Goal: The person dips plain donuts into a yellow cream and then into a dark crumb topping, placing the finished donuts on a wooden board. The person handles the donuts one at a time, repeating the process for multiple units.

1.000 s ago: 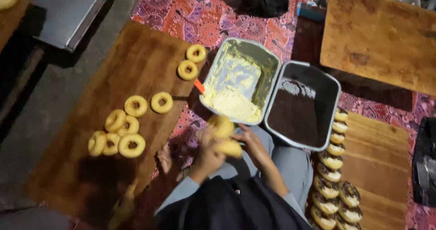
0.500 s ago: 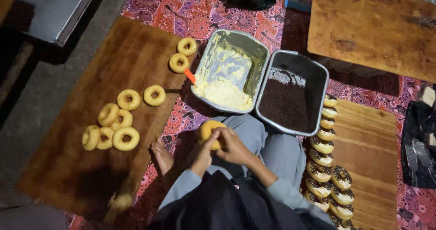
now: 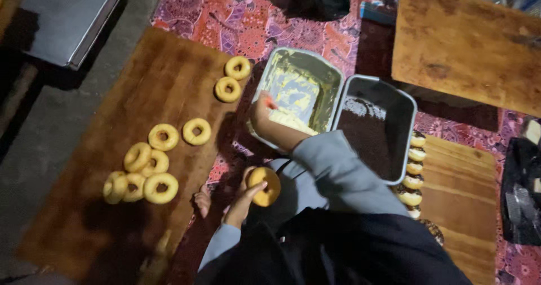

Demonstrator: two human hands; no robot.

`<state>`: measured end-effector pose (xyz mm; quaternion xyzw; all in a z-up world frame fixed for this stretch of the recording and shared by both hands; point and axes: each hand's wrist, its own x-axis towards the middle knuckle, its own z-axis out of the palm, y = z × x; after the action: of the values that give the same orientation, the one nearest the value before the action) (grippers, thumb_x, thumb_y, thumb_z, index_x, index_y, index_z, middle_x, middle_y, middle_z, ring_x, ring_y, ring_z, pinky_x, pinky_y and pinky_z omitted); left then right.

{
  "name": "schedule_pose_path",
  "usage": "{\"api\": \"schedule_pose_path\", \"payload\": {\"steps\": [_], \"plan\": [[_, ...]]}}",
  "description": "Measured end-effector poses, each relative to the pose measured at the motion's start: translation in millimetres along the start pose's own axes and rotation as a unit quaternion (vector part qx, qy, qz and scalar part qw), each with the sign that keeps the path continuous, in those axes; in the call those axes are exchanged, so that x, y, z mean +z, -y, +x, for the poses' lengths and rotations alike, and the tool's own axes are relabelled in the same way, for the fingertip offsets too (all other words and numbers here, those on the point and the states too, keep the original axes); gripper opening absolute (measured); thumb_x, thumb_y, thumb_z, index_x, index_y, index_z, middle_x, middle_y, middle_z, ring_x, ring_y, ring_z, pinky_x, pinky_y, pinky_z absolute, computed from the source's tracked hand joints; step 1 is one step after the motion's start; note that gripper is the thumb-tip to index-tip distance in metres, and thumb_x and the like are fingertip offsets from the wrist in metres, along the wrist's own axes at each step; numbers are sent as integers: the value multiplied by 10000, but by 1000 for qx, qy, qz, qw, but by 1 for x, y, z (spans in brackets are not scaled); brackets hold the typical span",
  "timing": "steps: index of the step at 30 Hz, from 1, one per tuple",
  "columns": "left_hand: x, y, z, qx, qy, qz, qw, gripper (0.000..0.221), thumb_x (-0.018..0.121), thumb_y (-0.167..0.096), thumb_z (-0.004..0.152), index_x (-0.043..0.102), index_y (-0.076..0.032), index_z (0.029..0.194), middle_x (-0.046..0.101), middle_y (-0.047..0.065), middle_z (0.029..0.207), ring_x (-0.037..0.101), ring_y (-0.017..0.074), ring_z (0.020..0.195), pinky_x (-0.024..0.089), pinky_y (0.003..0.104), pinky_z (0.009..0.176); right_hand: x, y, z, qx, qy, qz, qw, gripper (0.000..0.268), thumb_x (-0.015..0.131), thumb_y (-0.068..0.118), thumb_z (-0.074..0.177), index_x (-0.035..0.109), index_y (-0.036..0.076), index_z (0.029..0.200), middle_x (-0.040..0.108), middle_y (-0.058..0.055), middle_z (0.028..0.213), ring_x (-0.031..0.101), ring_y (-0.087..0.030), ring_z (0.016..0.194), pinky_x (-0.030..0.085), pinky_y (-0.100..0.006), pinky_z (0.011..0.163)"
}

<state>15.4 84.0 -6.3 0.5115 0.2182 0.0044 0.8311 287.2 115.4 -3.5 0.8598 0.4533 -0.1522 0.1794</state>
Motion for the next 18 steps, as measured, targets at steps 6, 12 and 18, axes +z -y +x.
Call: {"api": "schedule_pose_path", "payload": {"steps": [6, 12, 18], "plan": [[-37, -7, 9, -41, 3, 8, 999, 702, 721, -178, 804, 477, -129, 1461, 611, 77, 1286, 578, 193, 1194, 464, 335, 1033, 52, -209, -44, 105, -53, 83, 990, 426, 706, 474, 905, 770, 54, 946, 750, -193, 992, 743, -373, 909, 599, -478, 712], [-61, -19, 64, -103, 22, 61, 993, 890, 737, -184, 808, 322, -193, 1595, 619, 120, 1240, 593, 209, 1118, 460, 338, 1017, 102, -283, -133, 10, 46, -68, 997, 399, 587, 358, 943, 753, 56, 744, 724, -159, 720, 756, -295, 645, 595, -440, 602], [-65, -30, 126, -115, 105, 189, 970, 1162, 797, -247, 757, 51, -128, 1641, 617, 129, 1321, 618, 174, 1177, 471, 324, 1025, 163, -239, -108, 8, 12, 107, 994, 505, 673, 498, 859, 702, 18, 703, 652, -239, 669, 697, -392, 661, 548, -466, 585]]}}
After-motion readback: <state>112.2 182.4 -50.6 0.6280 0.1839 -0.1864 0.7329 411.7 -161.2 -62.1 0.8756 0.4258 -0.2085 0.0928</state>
